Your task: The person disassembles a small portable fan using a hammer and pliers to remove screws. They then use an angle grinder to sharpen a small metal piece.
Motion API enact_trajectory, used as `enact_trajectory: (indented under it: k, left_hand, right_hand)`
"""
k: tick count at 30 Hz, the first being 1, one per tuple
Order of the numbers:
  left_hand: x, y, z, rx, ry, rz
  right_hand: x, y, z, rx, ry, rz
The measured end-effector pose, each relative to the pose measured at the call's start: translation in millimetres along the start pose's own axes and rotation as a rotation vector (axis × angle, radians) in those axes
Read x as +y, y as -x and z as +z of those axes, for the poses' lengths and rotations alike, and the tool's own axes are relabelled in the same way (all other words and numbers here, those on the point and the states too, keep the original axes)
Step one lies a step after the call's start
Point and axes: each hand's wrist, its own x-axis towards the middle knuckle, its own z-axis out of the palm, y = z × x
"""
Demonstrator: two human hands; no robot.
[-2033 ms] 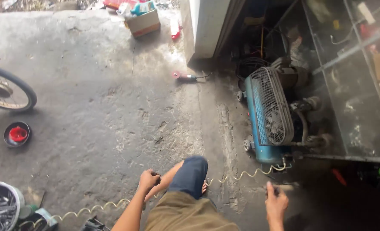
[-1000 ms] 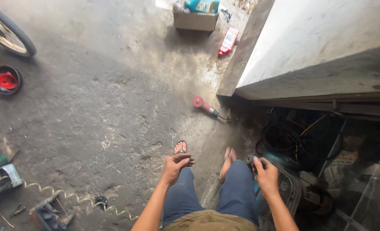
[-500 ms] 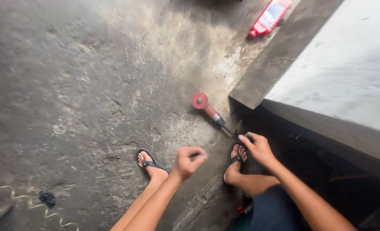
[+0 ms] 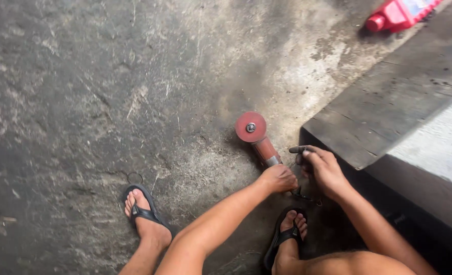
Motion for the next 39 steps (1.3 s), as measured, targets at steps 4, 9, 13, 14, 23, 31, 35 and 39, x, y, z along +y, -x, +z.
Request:
enact_trajectory:
  k: [4,9,13,14,23,31,35,39]
  left_hand:
    - [-2.3,2.0,14.9,0.006,-0.081,0.178]
    - [-2.5,-4.0,-10.2,-0.043,-0.141,0.099]
    - [13.1,-2.6,-7.3,-0.094,-0.047,-0.028]
    - [14.4,-3.2,-6.3,-0.092,-0.047,-0.036]
    - [25.5,-0.6,17.9,-0.102,-0.010,-0.147]
    - [29.1,-4.0,67.3,-0.003,-0.001,-0.208]
    - [27.8,-7.1,64.8,-0.016,-0.021,-0.188]
    - [29.4,-7.3,61.8,-0.029,0.005,-0.178]
  right_hand:
    - [31.3,-10.5,9.7,-0.083,0.206,-0.123]
    - [30.5,-17.7,18.1,-0.070,0.258,-0.243]
    - [40.2,-27.4,18.9,-0.096,0.328,-0.380]
    - [44.5,-32.1,18.2,-0.102,0.332,-0.382]
    - [67.2,-58.6,21.6,-0.035,0.260,-0.281]
    - [56.6,-61.7,33.7,-0.059,0.205,-0.290]
    - [57.9,-64.2,34.2,-0.047,0.208,-0.312]
    - [60.9,-65.9,33.5,-0.003,0.282,-0.355]
